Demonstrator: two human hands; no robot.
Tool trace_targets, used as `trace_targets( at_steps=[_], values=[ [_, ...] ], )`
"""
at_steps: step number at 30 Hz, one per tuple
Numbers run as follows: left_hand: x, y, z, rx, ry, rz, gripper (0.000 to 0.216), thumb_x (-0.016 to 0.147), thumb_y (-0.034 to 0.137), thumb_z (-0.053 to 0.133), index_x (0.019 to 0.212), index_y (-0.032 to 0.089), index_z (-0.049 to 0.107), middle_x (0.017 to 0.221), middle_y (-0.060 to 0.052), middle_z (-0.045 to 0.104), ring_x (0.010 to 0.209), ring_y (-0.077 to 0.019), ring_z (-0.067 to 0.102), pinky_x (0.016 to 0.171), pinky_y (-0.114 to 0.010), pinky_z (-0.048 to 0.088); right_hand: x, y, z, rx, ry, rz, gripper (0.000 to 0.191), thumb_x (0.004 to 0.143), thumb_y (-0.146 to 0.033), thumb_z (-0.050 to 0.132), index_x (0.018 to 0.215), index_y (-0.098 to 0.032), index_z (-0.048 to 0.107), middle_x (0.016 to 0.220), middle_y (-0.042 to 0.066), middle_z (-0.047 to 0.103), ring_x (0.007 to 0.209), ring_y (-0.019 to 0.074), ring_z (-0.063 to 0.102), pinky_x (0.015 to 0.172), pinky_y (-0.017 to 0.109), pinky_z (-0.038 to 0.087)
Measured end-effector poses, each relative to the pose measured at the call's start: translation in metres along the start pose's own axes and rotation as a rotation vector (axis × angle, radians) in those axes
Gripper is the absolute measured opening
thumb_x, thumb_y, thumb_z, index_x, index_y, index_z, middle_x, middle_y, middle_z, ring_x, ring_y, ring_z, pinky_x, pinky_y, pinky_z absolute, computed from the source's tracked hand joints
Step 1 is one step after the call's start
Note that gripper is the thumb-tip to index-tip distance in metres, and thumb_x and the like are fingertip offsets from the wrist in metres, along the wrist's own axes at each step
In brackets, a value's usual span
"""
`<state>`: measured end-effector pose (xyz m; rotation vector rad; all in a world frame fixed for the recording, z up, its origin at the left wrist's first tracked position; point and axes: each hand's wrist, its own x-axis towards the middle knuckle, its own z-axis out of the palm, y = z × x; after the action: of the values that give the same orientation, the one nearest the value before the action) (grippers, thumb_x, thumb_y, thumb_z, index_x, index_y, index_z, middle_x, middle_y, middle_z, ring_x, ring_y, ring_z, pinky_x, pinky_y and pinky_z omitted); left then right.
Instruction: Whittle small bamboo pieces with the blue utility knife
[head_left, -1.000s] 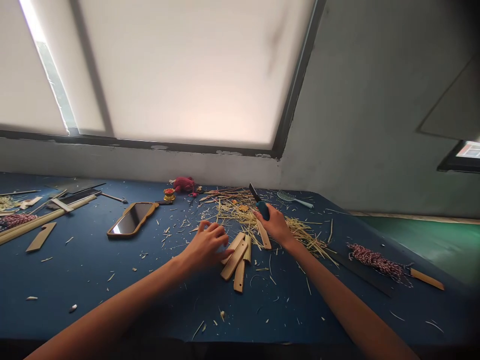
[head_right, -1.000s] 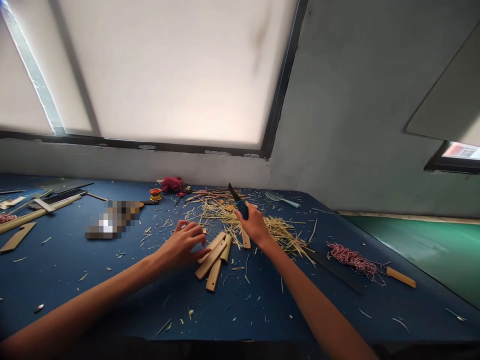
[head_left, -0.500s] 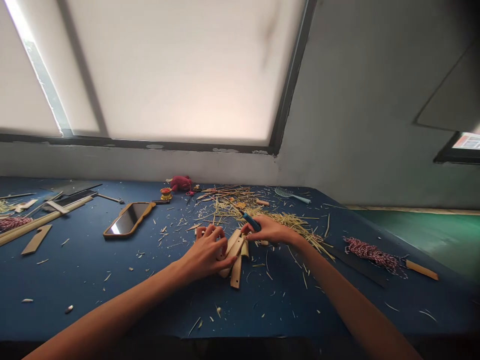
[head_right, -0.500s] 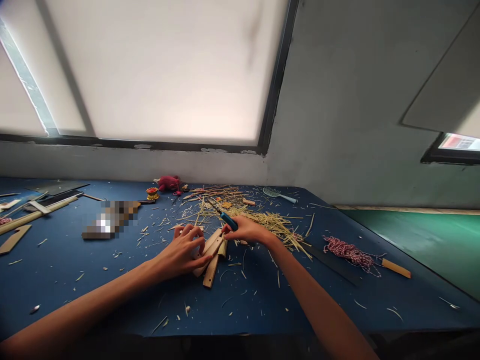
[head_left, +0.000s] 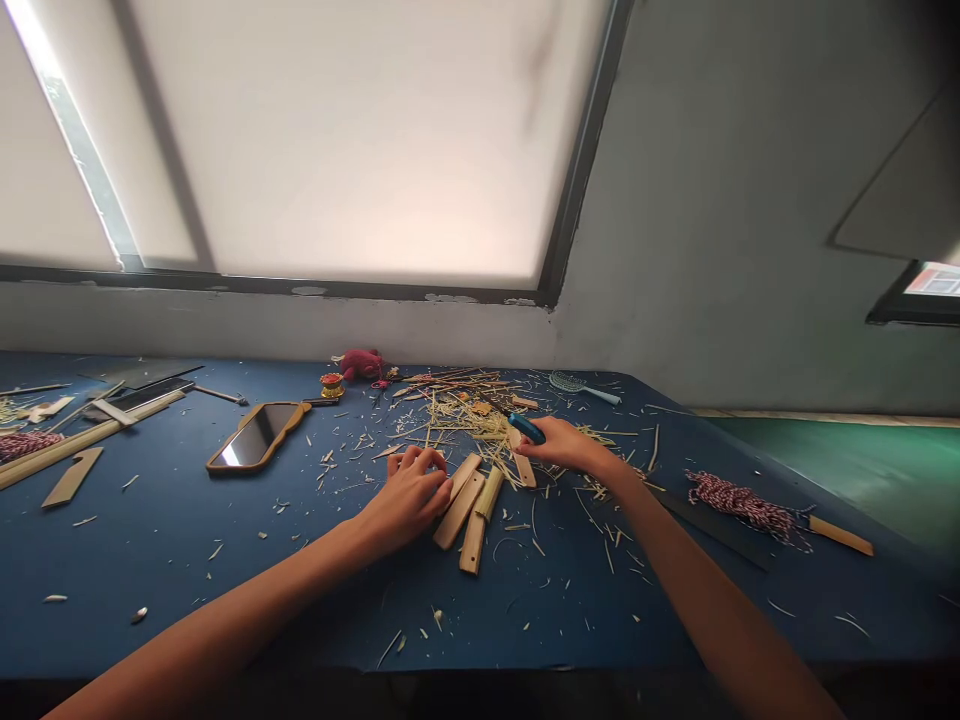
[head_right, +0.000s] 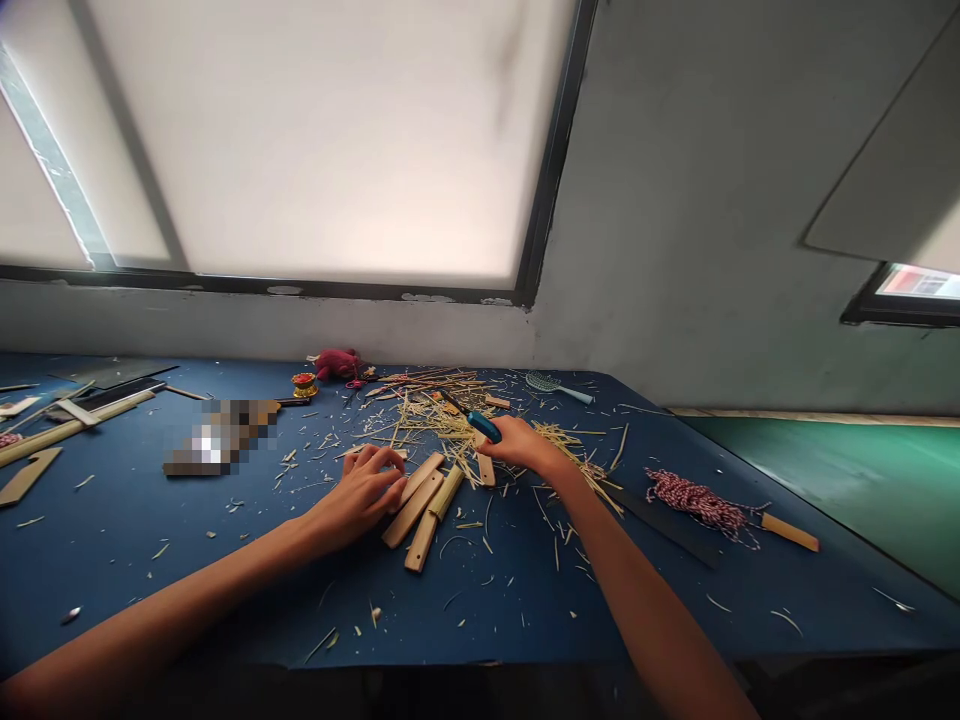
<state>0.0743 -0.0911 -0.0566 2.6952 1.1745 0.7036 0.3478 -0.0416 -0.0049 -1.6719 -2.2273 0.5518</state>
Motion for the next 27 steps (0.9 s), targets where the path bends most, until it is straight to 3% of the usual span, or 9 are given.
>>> trace_targets(
  at_steps=[7, 13, 20, 23, 27],
  values=[
    [-0.001, -0.009, 0.008, -0.057, 0.001, -0.094, 0.030, 0.086, 0.048, 0.048, 0.087, 0.019, 0.053, 0.111, -0.007, 0.050, 0.106, -0.0249, 0.038, 0.093, -0.049, 0.029, 0.008, 0.003, 0.015, 0.079, 0.062, 0.028, 0.024, 0.054, -0.027, 0.072, 0.063, -0.020, 0.050, 0.065, -0.001, 0.053, 0.060, 0.0137, 0.048, 0.050, 0.024, 0.031],
    [-0.001, -0.013, 0.007, -0.126, -0.057, -0.154, 0.034, 0.088, 0.050, 0.043, 0.081, 0.018, 0.054, 0.111, -0.007, 0.050, 0.108, -0.0258, 0.036, 0.093, -0.049, 0.029, 0.001, -0.006, 0.007, 0.312, -0.074, 0.044, 0.020, 0.058, -0.024, 0.065, 0.064, -0.020, 0.046, 0.058, -0.004, 0.050, 0.052, 0.0111, 0.048, 0.047, 0.023, 0.037],
    [-0.002, -0.011, 0.005, -0.127, -0.078, -0.145, 0.040, 0.086, 0.056, 0.044, 0.081, 0.018, 0.055, 0.114, -0.008, 0.048, 0.108, -0.0266, 0.034, 0.092, -0.050, 0.029, -0.005, -0.017, 0.008, 0.538, -0.115, 0.016, 0.029, 0.059, -0.032, 0.070, 0.068, -0.018, 0.047, 0.087, 0.006, 0.063, 0.055, 0.0095, 0.052, 0.055, 0.026, 0.045],
    [-0.002, -0.009, 0.004, -0.132, -0.086, -0.133, 0.037, 0.089, 0.051, 0.042, 0.078, 0.017, 0.055, 0.113, -0.008, 0.049, 0.106, -0.0260, 0.035, 0.090, -0.050, 0.030, -0.001, -0.015, 0.009, 0.493, -0.084, -0.008, 0.026, 0.060, -0.032, 0.070, 0.072, -0.018, 0.052, 0.093, 0.007, 0.065, 0.063, 0.0122, 0.056, 0.058, 0.026, 0.045],
    [-0.002, -0.013, 0.003, -0.090, -0.051, -0.152, 0.037, 0.092, 0.046, 0.037, 0.079, 0.017, 0.056, 0.113, -0.008, 0.049, 0.103, -0.0254, 0.036, 0.090, -0.051, 0.030, 0.004, -0.009, 0.009, 0.311, 0.028, 0.011, 0.022, 0.063, -0.030, 0.067, 0.080, -0.018, 0.059, 0.075, 0.003, 0.064, 0.065, 0.0168, 0.058, 0.055, 0.026, 0.041]
  ],
)
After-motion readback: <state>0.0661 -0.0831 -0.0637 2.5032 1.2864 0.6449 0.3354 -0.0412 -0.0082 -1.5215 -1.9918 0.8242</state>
